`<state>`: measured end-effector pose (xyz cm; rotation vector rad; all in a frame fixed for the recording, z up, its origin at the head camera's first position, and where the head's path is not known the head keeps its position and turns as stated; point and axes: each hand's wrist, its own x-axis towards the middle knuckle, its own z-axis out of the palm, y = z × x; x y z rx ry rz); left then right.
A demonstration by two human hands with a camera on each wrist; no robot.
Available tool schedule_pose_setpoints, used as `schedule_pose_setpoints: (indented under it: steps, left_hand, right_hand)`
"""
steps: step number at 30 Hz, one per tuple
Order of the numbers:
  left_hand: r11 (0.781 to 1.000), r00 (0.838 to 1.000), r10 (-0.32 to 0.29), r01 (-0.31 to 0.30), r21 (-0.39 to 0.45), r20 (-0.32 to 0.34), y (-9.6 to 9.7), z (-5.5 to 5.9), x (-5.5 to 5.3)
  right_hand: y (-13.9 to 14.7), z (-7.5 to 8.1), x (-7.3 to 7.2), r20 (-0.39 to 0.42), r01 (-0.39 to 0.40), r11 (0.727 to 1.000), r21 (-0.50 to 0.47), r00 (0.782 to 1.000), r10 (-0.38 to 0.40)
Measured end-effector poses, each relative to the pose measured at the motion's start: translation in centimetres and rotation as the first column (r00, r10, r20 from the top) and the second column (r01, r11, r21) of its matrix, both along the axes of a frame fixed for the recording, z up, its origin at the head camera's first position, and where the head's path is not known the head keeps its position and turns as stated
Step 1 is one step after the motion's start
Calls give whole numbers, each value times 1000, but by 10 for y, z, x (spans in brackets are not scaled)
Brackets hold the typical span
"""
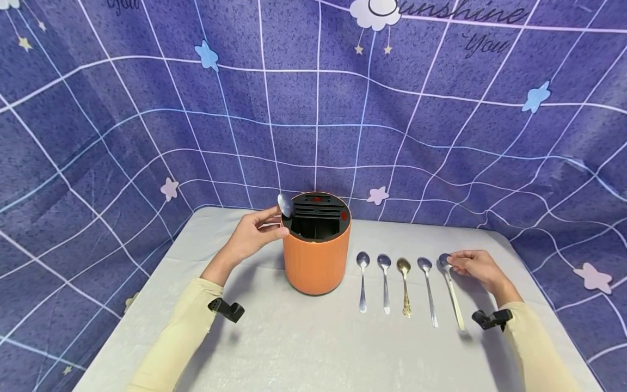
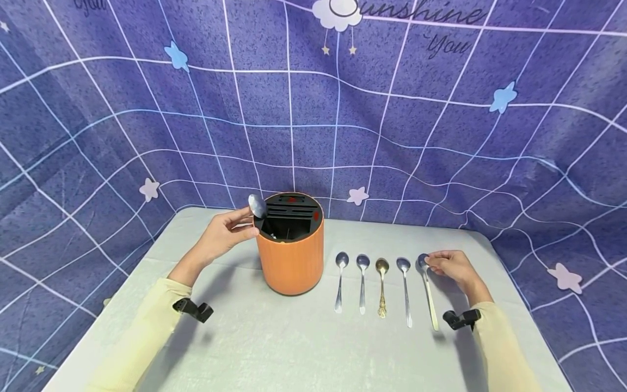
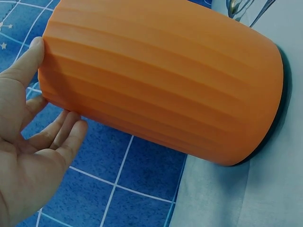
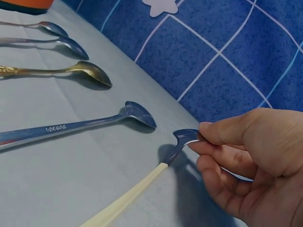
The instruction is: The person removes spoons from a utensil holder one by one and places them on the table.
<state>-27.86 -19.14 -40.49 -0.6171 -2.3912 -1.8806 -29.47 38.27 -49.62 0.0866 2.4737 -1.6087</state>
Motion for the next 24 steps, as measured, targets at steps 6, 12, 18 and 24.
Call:
schedule_pose_setpoints:
  steps: [6, 12, 18, 24]
  left_hand:
    - [1000, 1000, -1, 1, -4, -5, 0, -1, 0]
    - [1000, 1000, -3, 3, -3, -1, 2, 0, 0]
    - [1000, 1000, -6, 6, -6, 8, 2, 1, 1]
    - [1000, 1000, 6, -6, -10, 5, 1, 2, 2]
  right_hand:
    - [6, -10, 0, -3, 4, 1000, 8, 1000, -4]
    - [8, -15, 0, -4, -3, 1000, 27, 1000, 3]
    - [-4, -3, 6, -1, -4, 989, 151, 1000, 5]
    - [-19, 7, 8, -42, 5, 953, 302, 999, 8]
